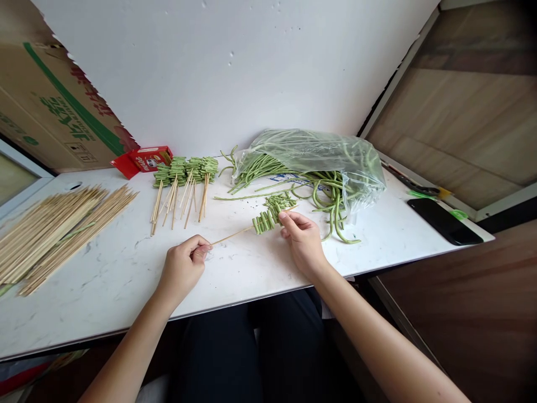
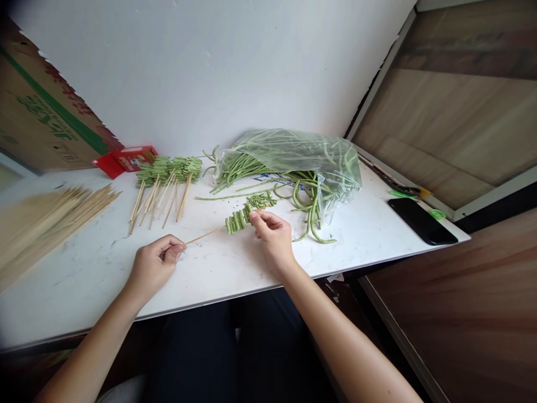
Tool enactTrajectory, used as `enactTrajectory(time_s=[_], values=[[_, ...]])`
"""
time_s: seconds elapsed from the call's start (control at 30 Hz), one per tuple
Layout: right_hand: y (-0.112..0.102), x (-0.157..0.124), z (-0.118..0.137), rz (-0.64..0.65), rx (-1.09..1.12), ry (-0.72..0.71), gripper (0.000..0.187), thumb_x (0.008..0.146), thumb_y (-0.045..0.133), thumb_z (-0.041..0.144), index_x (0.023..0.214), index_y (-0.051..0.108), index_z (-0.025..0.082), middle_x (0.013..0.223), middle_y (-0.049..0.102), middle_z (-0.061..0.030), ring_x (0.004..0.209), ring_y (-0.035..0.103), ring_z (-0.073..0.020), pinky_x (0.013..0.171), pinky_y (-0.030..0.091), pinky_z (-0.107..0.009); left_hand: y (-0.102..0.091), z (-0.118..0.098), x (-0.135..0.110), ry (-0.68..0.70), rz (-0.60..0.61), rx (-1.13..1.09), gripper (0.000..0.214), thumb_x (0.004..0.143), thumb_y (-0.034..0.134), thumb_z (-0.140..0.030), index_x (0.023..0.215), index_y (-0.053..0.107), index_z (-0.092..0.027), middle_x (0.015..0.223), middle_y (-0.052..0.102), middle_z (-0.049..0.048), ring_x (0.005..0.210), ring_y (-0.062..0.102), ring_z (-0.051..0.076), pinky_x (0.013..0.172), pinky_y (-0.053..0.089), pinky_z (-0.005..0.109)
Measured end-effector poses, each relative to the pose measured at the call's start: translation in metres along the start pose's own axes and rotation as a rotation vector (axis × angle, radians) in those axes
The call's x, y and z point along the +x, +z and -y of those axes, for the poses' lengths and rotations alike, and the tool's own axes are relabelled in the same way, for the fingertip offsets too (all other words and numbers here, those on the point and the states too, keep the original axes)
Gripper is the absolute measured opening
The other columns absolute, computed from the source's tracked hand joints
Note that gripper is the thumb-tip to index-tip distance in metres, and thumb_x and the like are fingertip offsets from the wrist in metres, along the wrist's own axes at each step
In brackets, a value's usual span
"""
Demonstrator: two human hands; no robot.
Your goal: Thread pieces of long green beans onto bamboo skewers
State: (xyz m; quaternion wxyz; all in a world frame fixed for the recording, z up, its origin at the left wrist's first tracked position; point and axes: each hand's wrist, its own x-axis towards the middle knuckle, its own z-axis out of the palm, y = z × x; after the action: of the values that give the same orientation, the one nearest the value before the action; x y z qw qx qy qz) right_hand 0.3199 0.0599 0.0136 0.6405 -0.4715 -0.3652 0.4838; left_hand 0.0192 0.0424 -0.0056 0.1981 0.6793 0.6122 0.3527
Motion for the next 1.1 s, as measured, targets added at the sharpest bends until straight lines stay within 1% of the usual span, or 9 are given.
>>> enactTrajectory(time_s=[0.1, 0.27, 0.37, 0.47, 0.6, 0.67, 0.77, 0.97, 1.1], values=[[0.005, -0.005, -0.003, 0.032, 0.040, 0.014, 0.031, 0.077, 0.089, 0.054, 0.082, 0.077, 0.025, 0.090, 0.070, -0.0009, 0.059, 0.045, -0.0106, 0.060, 0.042, -0.032, -0.001, -0.003, 0.000, -0.006, -0.003, -0.026, 0.019, 0.092, 0.057, -0.029, 0.082, 0.071, -0.020, 0.073, 0.073, 0.0007, 0.065, 0.066, 0.015, 0.060, 0.047, 0.024], [0.004, -0.004, -0.001, 0.037, 0.083, 0.040, 0.032, 0.076, 0.090, 0.051, 0.078, 0.075, 0.023, 0.088, 0.068, 0.0010, 0.058, 0.044, -0.0084, 0.057, 0.041, -0.028, -0.002, -0.010, 0.000, -0.006, 0.004, -0.032, 0.019, 0.091, 0.057, -0.028, 0.078, 0.068, -0.019, 0.062, 0.064, -0.0024, 0.060, 0.061, 0.014, 0.059, 0.046, 0.023], [0.003, -0.001, 0.003, 0.011, 0.095, 0.049, 0.031, 0.077, 0.087, 0.051, 0.082, 0.077, 0.022, 0.091, 0.069, -0.0016, 0.066, 0.050, -0.0114, 0.056, 0.041, -0.027, -0.002, -0.011, 0.000, -0.002, 0.007, -0.053, 0.020, 0.092, 0.057, -0.029, 0.079, 0.068, -0.019, 0.061, 0.062, -0.0028, 0.060, 0.060, 0.013, 0.060, 0.046, 0.023], [0.003, 0.000, 0.006, -0.039, 0.139, 0.066, 0.034, 0.081, 0.079, 0.054, 0.092, 0.081, 0.021, 0.102, 0.073, -0.0068, 0.080, 0.057, -0.0169, 0.055, 0.041, -0.026, -0.001, -0.011, 0.001, 0.001, -0.004, -0.071, 0.020, 0.093, 0.056, -0.028, 0.080, 0.068, -0.019, 0.061, 0.062, -0.0023, 0.061, 0.061, 0.014, 0.060, 0.046, 0.023], [0.003, 0.001, 0.007, -0.074, 0.168, 0.076, 0.037, 0.082, 0.075, 0.051, 0.100, 0.082, 0.020, 0.102, 0.074, -0.0094, 0.085, 0.057, -0.0186, 0.055, 0.042, -0.025, -0.004, -0.011, 0.000, -0.008, -0.038, -0.065, 0.021, 0.095, 0.054, -0.029, 0.082, 0.068, -0.019, 0.063, 0.063, -0.0022, 0.060, 0.060, 0.014, 0.061, 0.045, 0.023], [0.003, 0.001, 0.007, -0.074, 0.171, 0.083, 0.037, 0.081, 0.075, 0.050, 0.099, 0.082, 0.019, 0.099, 0.074, -0.0093, 0.083, 0.056, -0.0182, 0.055, 0.041, -0.025, -0.010, -0.009, -0.004, -0.012, -0.054, -0.030, 0.023, 0.095, 0.052, -0.030, 0.081, 0.067, -0.020, 0.063, 0.063, -0.0022, 0.060, 0.059, 0.014, 0.063, 0.046, 0.023], [0.002, 0.002, 0.004, -0.057, 0.185, 0.085, 0.035, 0.082, 0.076, 0.049, 0.098, 0.083, 0.018, 0.096, 0.073, -0.0089, 0.082, 0.055, -0.0176, 0.055, 0.040, -0.025, -0.030, 0.001, -0.018, -0.040, -0.067, 0.096, 0.023, 0.095, 0.051, -0.031, 0.082, 0.067, -0.021, 0.066, 0.066, -0.0017, 0.064, 0.062, 0.015, 0.065, 0.046, 0.023], [0.002, 0.001, -0.001, -0.025, 0.159, 0.054, 0.032, 0.082, 0.076, 0.048, 0.093, 0.083, 0.019, 0.092, 0.072, -0.0082, 0.080, 0.055, -0.0171, 0.055, 0.038, -0.025, -0.077, 0.040, -0.052, -0.161, -0.110, 0.270, 0.027, 0.094, 0.052, -0.041, 0.085, 0.070, -0.023, 0.070, 0.069, -0.0026, 0.065, 0.063, 0.015, 0.067, 0.047, 0.022], [0.003, -0.003, -0.002, 0.030, 0.078, 0.010, 0.029, 0.085, 0.074, 0.048, 0.087, 0.081, 0.019, 0.089, 0.071, -0.0073, 0.076, 0.053, -0.0165, 0.055, 0.036, -0.025, -0.085, 0.061, -0.062, -0.162, -0.142, 0.293, 0.029, 0.095, 0.048, -0.042, 0.088, 0.071, -0.025, 0.076, 0.071, -0.0020, 0.070, 0.066, 0.015, 0.069, 0.049, 0.021]])
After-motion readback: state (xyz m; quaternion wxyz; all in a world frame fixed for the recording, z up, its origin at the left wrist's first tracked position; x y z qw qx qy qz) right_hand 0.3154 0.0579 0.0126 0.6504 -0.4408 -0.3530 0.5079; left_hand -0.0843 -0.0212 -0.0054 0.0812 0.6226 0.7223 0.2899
